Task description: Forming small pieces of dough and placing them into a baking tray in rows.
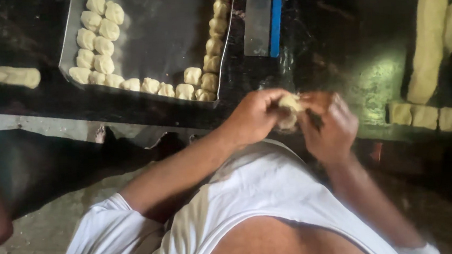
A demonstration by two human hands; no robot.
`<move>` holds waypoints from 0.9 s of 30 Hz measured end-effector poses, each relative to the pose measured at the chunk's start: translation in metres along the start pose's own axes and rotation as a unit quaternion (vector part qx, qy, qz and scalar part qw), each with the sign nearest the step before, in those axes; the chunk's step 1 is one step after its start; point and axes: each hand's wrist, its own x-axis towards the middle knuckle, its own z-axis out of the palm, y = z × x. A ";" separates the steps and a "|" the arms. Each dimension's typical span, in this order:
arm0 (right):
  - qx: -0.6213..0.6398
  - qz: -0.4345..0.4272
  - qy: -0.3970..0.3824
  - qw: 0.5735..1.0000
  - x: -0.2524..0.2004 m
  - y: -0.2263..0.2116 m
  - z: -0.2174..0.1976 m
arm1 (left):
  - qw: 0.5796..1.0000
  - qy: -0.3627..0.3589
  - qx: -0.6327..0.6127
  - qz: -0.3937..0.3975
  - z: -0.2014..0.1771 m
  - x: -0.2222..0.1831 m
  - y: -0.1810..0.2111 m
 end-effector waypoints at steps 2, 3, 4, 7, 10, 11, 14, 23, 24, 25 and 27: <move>0.008 -0.116 0.066 0.991 -0.006 -0.002 0.000 | 1.000 0.022 0.001 -0.015 0.004 0.005 -0.007; -0.002 -0.134 0.065 0.989 -0.008 -0.003 -0.002 | 0.996 0.045 -0.080 -0.015 0.007 0.006 -0.008; -0.013 -0.152 0.063 0.986 -0.011 -0.002 -0.004 | 0.985 0.069 -0.160 -0.014 0.010 0.009 -0.010; -0.042 -0.144 0.072 0.986 -0.018 0.019 -0.004 | 0.966 0.046 -0.245 -0.063 0.019 0.014 -0.004; -0.017 -0.174 0.059 0.983 -0.018 0.032 -0.010 | 0.985 0.081 -0.148 -0.043 0.026 0.022 -0.014; -0.015 -0.177 0.061 0.982 -0.013 0.035 -0.012 | 0.985 0.084 -0.146 -0.041 0.026 0.024 -0.016; -0.001 -0.201 0.040 0.979 0.012 0.028 -0.025 | 0.981 0.179 -0.025 0.064 0.026 0.024 -0.019; 0.102 -0.033 -0.157 0.982 0.020 0.044 -0.010 | 0.983 0.148 0.108 0.013 0.015 0.020 -0.025; 0.146 0.050 -0.178 0.972 0.016 0.055 0.004 | 0.986 0.161 0.048 0.020 0.013 0.022 -0.030; 0.187 0.131 -0.195 0.954 0.014 0.066 0.018 | 0.984 0.173 -0.009 0.030 0.008 0.025 -0.033; 0.149 0.165 -0.220 0.950 0.024 0.069 0.021 | 0.975 0.195 0.043 0.099 -0.006 0.016 -0.024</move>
